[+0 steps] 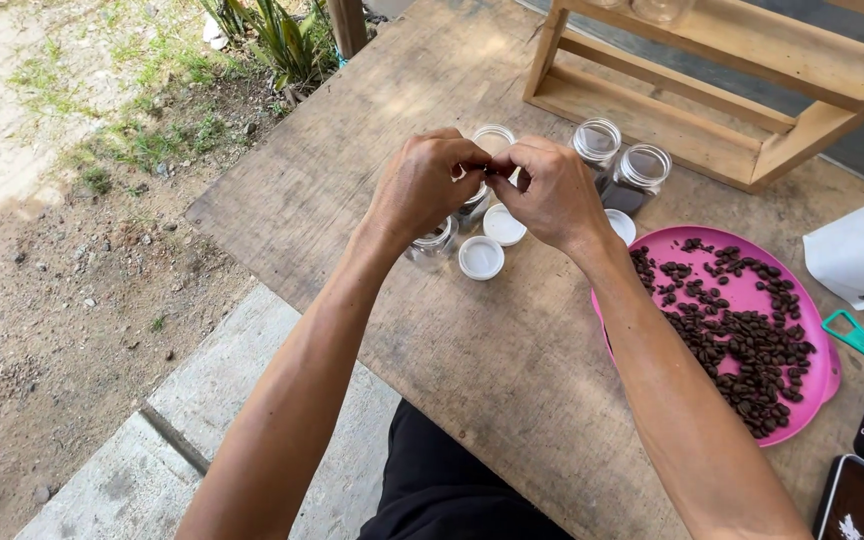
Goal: Sorting roasted coffee beans on a plate and placing selected ones into glass jars.
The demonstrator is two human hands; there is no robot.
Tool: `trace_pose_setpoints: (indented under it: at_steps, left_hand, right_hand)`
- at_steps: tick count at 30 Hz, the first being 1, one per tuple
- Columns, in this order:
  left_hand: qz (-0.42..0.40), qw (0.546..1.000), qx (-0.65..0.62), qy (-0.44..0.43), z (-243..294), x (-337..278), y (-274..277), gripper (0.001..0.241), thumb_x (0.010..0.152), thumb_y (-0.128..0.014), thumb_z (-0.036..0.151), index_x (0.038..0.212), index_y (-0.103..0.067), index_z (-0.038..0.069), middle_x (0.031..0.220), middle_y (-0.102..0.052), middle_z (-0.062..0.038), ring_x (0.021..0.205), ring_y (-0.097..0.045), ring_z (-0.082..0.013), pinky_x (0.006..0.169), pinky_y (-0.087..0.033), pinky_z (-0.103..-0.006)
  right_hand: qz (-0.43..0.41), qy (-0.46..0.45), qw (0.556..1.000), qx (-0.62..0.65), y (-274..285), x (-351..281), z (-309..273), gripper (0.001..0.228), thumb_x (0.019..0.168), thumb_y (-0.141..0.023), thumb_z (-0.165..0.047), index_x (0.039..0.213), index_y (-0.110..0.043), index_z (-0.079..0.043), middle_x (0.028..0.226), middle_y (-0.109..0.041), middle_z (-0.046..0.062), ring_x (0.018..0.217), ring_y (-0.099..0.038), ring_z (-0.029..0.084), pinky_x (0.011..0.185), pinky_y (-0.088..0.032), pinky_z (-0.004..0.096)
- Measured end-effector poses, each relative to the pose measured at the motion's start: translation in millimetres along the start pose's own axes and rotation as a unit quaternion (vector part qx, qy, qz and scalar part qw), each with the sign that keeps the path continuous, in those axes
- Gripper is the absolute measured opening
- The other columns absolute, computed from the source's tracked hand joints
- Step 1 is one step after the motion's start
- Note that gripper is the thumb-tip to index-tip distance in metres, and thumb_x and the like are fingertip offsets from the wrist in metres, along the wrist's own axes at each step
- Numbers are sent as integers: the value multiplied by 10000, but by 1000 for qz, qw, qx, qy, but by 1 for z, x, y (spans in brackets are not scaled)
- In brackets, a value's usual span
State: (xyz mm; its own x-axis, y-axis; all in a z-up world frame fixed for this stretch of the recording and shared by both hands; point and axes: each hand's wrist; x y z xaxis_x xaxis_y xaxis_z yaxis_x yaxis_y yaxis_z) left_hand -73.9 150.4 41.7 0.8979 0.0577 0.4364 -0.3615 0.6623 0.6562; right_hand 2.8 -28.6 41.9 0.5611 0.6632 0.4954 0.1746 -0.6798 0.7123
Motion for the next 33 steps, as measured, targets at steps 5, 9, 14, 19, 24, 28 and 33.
trace_pose_setpoints:
  at_steps: [5, 9, 14, 19, 24, 28, 33]
  left_hand:
    - [9, 1000, 3, -1, -16, 3, -2, 114, 826, -743, 177, 927, -764, 224, 838, -690, -8, 791, -698, -204, 725, -576, -399]
    - [8, 1000, 11, 12, -25, 7, -3, 124, 819, -750, 187, 928, -763, 243, 848, -693, 25, 794, -696, -170, 753, -570, -374]
    - [6, 1000, 3, 20, -30, 15, -4, 132, 827, -748, 178, 932, -766, 255, 848, -694, 35, 791, -694, -160, 763, -563, -363]
    - [10, 1000, -1, 22, -39, 22, -8, 150, 828, -754, 154, 936, -777, 255, 839, -695, 35, 773, -689, -154, 763, -556, -344]
    - [11, 1000, -6, 19, -45, 22, -10, 151, 822, -762, 150, 936, -779, 248, 844, -699, 24, 774, -695, -163, 748, -560, -350]
    - [9, 1000, -12, 22, -52, 15, -13, 137, 813, -780, 169, 930, -779, 242, 840, -698, 21, 771, -696, -162, 731, -565, -350]
    - [21, 1000, -6, 4, -56, 10, -14, 192, 801, -787, 201, 988, -767, 241, 840, -677, 20, 783, -689, -167, 801, -516, -348]
  right_hand:
    - [-5, 12, 1000, 9, -6, 8, 3, 67, 864, -775, -107, 927, -751, -107, 800, -670, 96, 666, -676, 263, 602, -528, 397]
    - [-4, 12, 1000, 16, -12, 15, 9, 70, 863, -783, -104, 925, -757, -123, 794, -663, 76, 663, -673, 237, 595, -524, 367]
    - [-4, 17, 1000, 19, -18, 24, 19, 69, 867, -790, -101, 928, -760, -109, 795, -670, 89, 650, -671, 247, 584, -522, 371]
    - [-10, 13, 999, 27, -24, 32, 31, 67, 869, -791, -114, 926, -756, -108, 797, -662, 93, 650, -665, 249, 590, -518, 377]
    - [-18, 18, 999, 33, -29, 32, 40, 72, 878, -806, -140, 930, -757, -125, 800, -662, 79, 663, -665, 234, 605, -523, 363]
    - [-27, 22, 998, 48, -32, 31, 33, 69, 872, -807, -121, 917, -756, -106, 788, -667, 91, 658, -663, 248, 603, -522, 371]
    - [-23, 48, 996, 67, -33, 29, 37, 88, 898, -818, -138, 954, -770, -90, 792, -660, 100, 615, -640, 228, 586, -505, 352]
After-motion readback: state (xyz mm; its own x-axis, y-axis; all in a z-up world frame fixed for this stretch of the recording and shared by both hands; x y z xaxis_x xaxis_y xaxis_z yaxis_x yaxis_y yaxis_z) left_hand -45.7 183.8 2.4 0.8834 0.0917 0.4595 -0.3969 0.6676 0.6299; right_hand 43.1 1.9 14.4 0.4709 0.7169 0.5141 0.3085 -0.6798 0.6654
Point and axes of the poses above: each hand's wrist, its own x-axis towards the middle knuckle, its own y-axis out of the back of the hand, z = x × y
